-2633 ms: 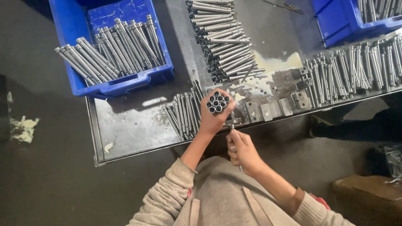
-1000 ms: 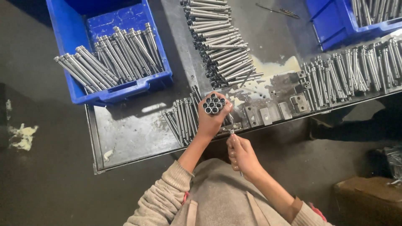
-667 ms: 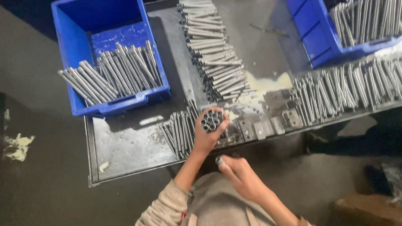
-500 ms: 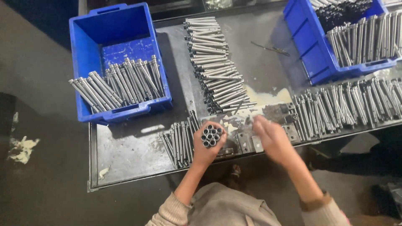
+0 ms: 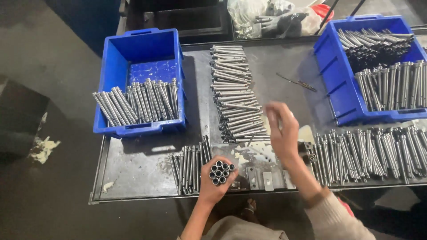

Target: A person is manually inserting long metal rods into a multi-hole metal fixture on a workbench.

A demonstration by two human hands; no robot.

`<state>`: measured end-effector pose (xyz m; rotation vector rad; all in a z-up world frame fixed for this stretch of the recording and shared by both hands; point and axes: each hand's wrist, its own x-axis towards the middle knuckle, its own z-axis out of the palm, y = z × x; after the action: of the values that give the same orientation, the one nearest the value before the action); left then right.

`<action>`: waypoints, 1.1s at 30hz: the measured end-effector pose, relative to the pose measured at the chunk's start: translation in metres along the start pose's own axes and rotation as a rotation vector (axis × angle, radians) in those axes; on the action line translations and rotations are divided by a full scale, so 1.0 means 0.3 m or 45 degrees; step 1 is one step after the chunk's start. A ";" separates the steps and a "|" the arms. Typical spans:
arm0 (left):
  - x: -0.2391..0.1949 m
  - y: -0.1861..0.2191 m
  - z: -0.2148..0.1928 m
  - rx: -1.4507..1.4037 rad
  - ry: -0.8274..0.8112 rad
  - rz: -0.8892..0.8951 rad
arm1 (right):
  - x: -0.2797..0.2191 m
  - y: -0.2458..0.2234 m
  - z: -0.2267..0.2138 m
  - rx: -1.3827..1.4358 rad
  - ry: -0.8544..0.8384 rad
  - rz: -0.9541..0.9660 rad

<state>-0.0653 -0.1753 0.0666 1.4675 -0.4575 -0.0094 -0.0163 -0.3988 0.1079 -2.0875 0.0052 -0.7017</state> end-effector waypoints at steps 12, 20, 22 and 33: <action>0.029 0.004 -0.059 -0.043 -0.122 -0.088 | -0.458 -0.288 0.075 0.470 -0.130 0.538; 0.053 -0.067 -0.066 -0.252 -0.117 -0.171 | -0.673 -0.306 0.194 0.940 -0.330 1.586; 0.066 -0.072 -0.068 -0.338 -0.086 -0.236 | -0.652 -0.325 0.206 1.047 -0.305 1.725; 0.047 -0.039 -0.048 -0.232 -0.195 -0.175 | -0.681 -0.339 0.096 -0.011 -0.573 0.767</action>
<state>-0.0450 -0.1668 0.0591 1.3208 -0.4664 -0.2685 -0.1996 -0.2634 0.0757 -2.0542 0.3685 0.1324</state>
